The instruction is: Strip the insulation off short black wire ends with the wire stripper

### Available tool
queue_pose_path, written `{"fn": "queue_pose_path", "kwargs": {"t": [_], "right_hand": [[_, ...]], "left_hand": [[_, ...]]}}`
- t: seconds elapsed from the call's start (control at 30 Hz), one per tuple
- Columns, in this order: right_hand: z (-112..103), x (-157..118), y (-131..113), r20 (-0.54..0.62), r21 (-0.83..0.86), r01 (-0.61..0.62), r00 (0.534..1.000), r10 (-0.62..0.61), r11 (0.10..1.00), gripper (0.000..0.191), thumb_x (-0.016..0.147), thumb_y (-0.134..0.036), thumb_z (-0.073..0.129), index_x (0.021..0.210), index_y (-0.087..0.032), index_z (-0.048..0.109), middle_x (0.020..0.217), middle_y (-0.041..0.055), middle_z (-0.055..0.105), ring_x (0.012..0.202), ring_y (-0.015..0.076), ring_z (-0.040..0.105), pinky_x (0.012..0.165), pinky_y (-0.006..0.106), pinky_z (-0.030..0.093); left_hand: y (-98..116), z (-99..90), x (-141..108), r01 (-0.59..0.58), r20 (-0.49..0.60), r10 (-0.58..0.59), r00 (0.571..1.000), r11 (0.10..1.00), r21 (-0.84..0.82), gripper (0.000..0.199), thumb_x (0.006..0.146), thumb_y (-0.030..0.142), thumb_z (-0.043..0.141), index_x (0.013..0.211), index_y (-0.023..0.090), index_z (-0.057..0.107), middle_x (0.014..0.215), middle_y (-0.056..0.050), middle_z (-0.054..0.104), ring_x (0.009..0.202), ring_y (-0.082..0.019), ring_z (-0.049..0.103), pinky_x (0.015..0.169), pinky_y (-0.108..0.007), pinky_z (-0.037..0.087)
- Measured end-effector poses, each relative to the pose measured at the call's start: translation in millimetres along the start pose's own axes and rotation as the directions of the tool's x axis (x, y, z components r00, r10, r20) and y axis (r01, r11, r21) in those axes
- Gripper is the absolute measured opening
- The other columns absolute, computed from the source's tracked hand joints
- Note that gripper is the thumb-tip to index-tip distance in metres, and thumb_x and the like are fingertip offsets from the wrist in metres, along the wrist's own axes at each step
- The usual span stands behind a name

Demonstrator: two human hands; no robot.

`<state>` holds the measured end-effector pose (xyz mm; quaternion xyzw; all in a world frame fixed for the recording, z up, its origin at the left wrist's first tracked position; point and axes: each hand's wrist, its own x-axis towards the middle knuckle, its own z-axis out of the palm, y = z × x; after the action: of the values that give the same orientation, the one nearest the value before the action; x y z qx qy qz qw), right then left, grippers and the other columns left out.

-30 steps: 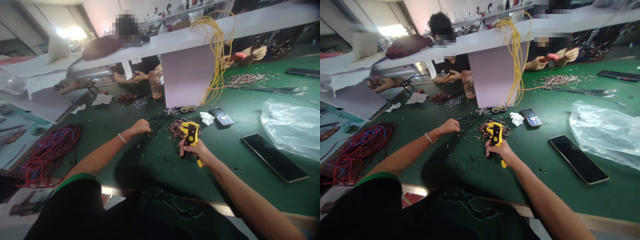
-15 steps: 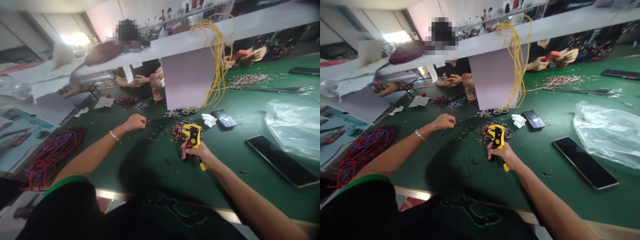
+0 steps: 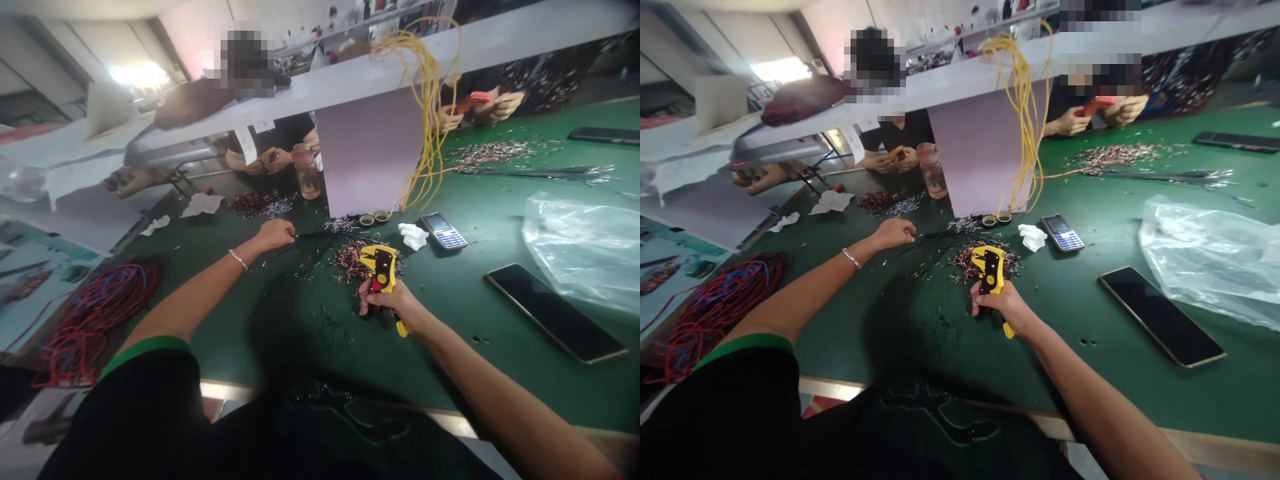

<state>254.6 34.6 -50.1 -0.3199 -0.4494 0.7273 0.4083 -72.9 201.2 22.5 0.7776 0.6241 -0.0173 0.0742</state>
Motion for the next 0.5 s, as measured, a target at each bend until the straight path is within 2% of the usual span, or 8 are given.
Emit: {"fn": "queue_pose_path", "kwargs": {"t": [0.07, 0.17, 0.27, 0.33, 0.4, 0.5], "right_hand": [[0, 0, 0, 0.000, -0.017, -0.001, 1.000, 0.001, 1.000, 0.018, 0.070, -0.021, 0.072, 0.087, -0.016, 0.067, 0.065, 0.0023, 0.070, 0.060, 0.0211, 0.067, 0.063, 0.036, 0.050], [0, 0, 1, 0.000, -0.012, -0.001, 1.000, 0.001, 1.000, 0.020, 0.069, -0.021, 0.073, 0.087, -0.016, 0.067, 0.065, 0.0020, 0.070, 0.060, 0.0209, 0.067, 0.062, 0.035, 0.050], [2, 0, 1, -0.022, 0.004, 0.003, 1.000, -0.003, 1.000, 0.021, 0.067, -0.021, 0.073, 0.086, -0.015, 0.067, 0.063, 0.0017, 0.069, 0.058, 0.0206, 0.066, 0.062, 0.036, 0.050], [2, 1, 1, -0.030, 0.001, 0.005, 1.000, -0.005, 1.000, 0.021, 0.067, -0.022, 0.073, 0.085, -0.015, 0.067, 0.063, 0.0017, 0.069, 0.058, 0.0205, 0.066, 0.062, 0.036, 0.050], [3, 1, 1, -0.024, 0.003, 0.003, 1.000, -0.003, 1.000, 0.021, 0.067, -0.022, 0.073, 0.085, -0.015, 0.067, 0.063, 0.0014, 0.069, 0.058, 0.0202, 0.066, 0.063, 0.036, 0.051], [4, 1, -1, -0.021, 0.004, 0.007, 1.000, -0.007, 1.000, 0.020, 0.068, -0.021, 0.072, 0.086, -0.016, 0.067, 0.063, 0.0010, 0.069, 0.058, 0.0197, 0.065, 0.063, 0.036, 0.050]], "left_hand": [[9, 2.9, 8, -0.015, 0.014, 0.015, 1.000, 1.000, -0.002, 0.037, 0.073, 0.041, 0.067, 0.103, 0.020, 0.074, 0.095, -0.005, 0.073, 0.090, -0.023, 0.066, 0.076, -0.030, 0.045], [26, 11.2, 22, -0.029, 0.033, 0.029, 0.999, 1.000, -0.003, 0.054, 0.075, 0.060, 0.065, 0.112, 0.020, 0.070, 0.106, -0.007, 0.071, 0.098, -0.026, 0.065, 0.081, -0.031, 0.046], [42, 23.8, 34, -0.021, 0.054, 0.019, 0.998, 0.999, 0.026, 0.079, 0.062, 0.073, 0.070, 0.117, 0.017, 0.065, 0.119, -0.014, 0.066, 0.107, -0.034, 0.062, 0.086, -0.036, 0.046], [50, 31.6, 38, -0.018, 0.069, 0.016, 0.997, 0.999, 0.037, 0.091, 0.054, 0.076, 0.074, 0.121, 0.015, 0.062, 0.126, -0.019, 0.062, 0.111, -0.038, 0.060, 0.088, -0.038, 0.046], [55, 37.2, 39, -0.027, 0.085, 0.024, 0.996, 0.999, 0.034, 0.095, 0.051, 0.073, 0.077, 0.123, 0.014, 0.060, 0.128, -0.020, 0.060, 0.112, -0.038, 0.059, 0.087, -0.038, 0.046], [57, 41.3, 41, -0.037, 0.109, 0.036, 0.993, 0.999, 0.008, 0.080, 0.057, 0.057, 0.081, 0.122, 0.015, 0.060, 0.121, -0.016, 0.065, 0.105, -0.032, 0.063, 0.081, -0.034, 0.047]]}}
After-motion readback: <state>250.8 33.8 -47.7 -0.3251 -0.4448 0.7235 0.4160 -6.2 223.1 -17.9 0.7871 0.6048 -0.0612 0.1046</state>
